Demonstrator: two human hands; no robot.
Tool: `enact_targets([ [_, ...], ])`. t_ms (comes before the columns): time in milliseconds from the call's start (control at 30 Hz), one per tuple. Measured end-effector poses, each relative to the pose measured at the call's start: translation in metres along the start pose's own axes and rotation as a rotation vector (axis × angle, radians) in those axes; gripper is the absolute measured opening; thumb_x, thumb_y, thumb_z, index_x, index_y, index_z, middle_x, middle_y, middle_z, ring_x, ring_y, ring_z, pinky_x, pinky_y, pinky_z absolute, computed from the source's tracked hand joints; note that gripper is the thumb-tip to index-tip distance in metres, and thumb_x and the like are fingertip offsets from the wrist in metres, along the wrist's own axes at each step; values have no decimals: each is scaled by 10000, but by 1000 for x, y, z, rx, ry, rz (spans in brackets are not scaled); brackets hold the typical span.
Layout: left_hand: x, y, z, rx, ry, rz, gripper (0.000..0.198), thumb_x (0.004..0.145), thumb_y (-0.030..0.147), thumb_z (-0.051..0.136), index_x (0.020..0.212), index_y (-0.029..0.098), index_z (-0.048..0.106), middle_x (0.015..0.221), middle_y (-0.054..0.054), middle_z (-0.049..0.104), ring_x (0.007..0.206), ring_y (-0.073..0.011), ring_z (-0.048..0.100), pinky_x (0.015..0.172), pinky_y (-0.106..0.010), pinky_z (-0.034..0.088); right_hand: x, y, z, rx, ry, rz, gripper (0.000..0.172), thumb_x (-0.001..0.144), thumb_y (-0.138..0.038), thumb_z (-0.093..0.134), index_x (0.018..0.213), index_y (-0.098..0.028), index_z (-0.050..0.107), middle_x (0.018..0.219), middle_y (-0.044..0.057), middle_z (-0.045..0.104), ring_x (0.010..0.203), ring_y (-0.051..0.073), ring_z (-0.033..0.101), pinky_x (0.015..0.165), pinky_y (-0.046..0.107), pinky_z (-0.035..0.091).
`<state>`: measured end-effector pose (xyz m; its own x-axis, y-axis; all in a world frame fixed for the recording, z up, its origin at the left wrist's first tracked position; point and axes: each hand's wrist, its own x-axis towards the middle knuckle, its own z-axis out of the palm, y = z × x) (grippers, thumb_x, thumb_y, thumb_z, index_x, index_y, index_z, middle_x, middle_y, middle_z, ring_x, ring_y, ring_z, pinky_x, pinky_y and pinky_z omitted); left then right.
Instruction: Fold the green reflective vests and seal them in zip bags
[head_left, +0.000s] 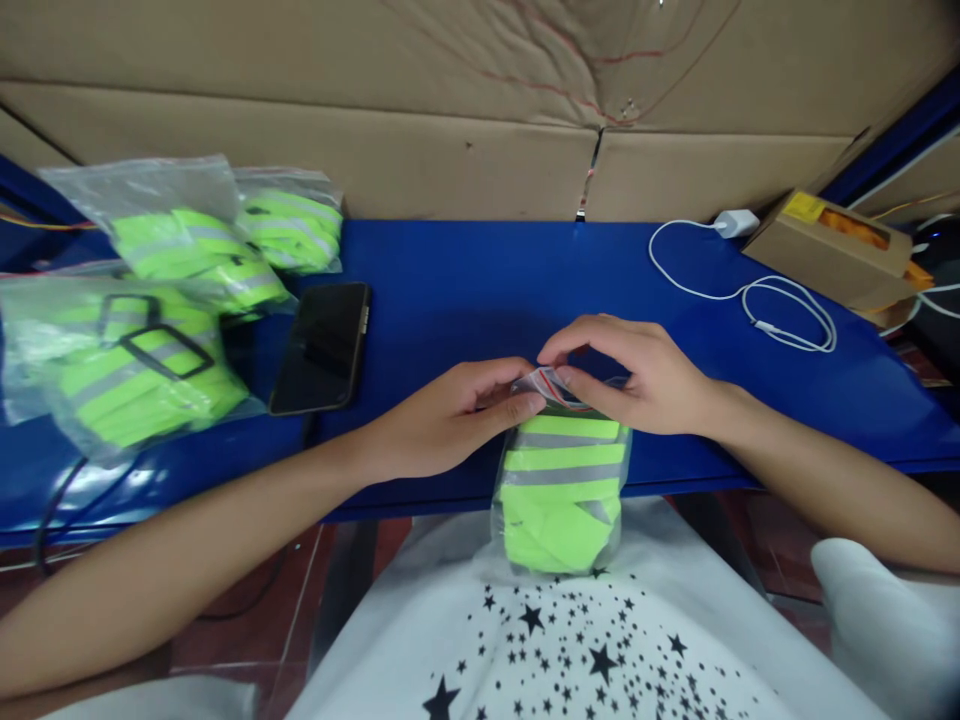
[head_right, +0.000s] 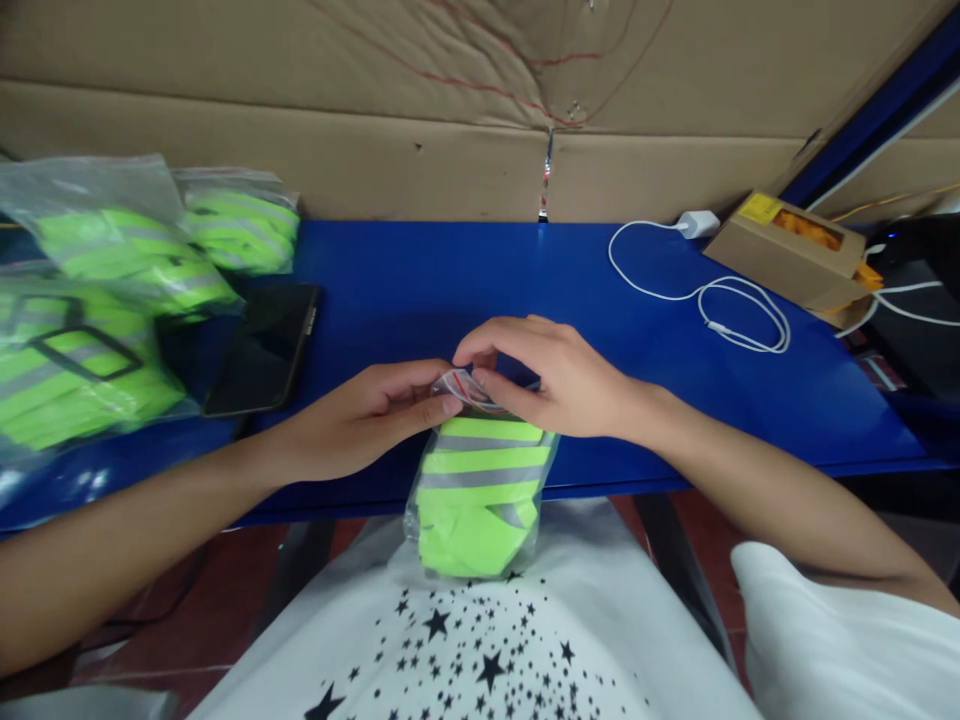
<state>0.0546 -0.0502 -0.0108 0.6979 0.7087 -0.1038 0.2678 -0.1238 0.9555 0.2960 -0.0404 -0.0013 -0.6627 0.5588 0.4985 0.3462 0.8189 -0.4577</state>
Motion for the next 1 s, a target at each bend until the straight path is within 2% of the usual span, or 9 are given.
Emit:
enact_targets([
  [300, -2, 11, -11, 78, -50, -6, 333, 1013, 492, 550, 1141, 217, 686, 1072, -29, 750, 970, -186, 693, 822, -281, 536, -2, 2, 1, 8, -26, 21, 150, 1041, -232, 561, 1050, -156, 689, 898, 16, 738, 787, 85, 677, 718, 190, 486],
  [367, -5, 19, -28, 222, 6, -6, 367, 981, 523, 586, 1191, 241, 694, 1140, -33, 758, 1028, -206, 706, 881, -308, 550, -4, 2, 4, -4, -43, 71, 162, 1042, -262, 565, 1070, -167, 694, 764, -28, 701, 634, 61, 627, 614, 177, 448],
  [467, -10, 21, -69, 624, 350, -18, 472, 936, 570, 595, 1258, 234, 677, 1214, -72, 736, 1052, -257, 704, 957, -387, 551, -6, 3, 9, -86, -40, 152, 189, 1045, -282, 553, 1119, -184, 696, 727, -47, 710, 568, 59, 622, 564, 184, 416],
  [533, -16, 13, -101, 986, 507, -101, 594, 939, 558, 562, 1406, 192, 589, 1388, -143, 628, 1223, -333, 632, 1112, -488, 468, -7, 3, 11, -144, -27, 175, 208, 1052, -287, 533, 1135, -191, 697, 827, -29, 764, 626, 74, 676, 588, 193, 428],
  [600, -23, 1, -129, 1156, 484, -277, 747, 926, 577, 553, 1523, 137, 463, 1530, -214, 470, 1396, -415, 494, 1182, -547, 390, -7, 5, 12, -170, -32, 181, 223, 1058, -300, 518, 1142, -199, 699, 895, -21, 788, 656, 84, 701, 598, 202, 433],
  [667, -28, -9, -146, 1140, 410, -400, 842, 920, 615, 548, 1582, 128, 364, 1571, -231, 407, 1410, -425, 474, 1181, -544, 391, -7, 7, 13, -188, -50, 184, 228, 1057, -300, 513, 1145, -205, 701, 916, -20, 796, 654, 91, 704, 602, 212, 433],
  [767, -30, -17, -151, 1067, 324, -436, 899, 908, 650, 553, 1602, 131, 314, 1541, -233, 439, 1367, -410, 513, 1158, -524, 415, -6, 9, 12, -209, -83, 199, 237, 1053, -300, 507, 1148, -210, 704, 910, -19, 799, 633, 100, 694, 606, 227, 430],
  [900, -25, -25, -141, 1134, 389, -506, 846, 881, 590, 582, 1568, 147, 363, 1571, -246, 379, 1401, -473, 460, 1124, -572, 421, -6, 11, 11, -220, -125, 222, 247, 1059, -315, 496, 1161, -221, 700, 934, -13, 804, 672, 118, 719, 634, 238, 444],
  [1000, -24, -34, -143, 1119, 383, -511, 771, 855, 572, 587, 1483, 148, 449, 1458, -230, 489, 1348, -458, 505, 1112, -562, 434, -8, 10, 11, -247, -146, 215, 246, 1064, -311, 485, 1167, -233, 694, 967, -13, 806, 732, 137, 748, 655, 247, 451],
])
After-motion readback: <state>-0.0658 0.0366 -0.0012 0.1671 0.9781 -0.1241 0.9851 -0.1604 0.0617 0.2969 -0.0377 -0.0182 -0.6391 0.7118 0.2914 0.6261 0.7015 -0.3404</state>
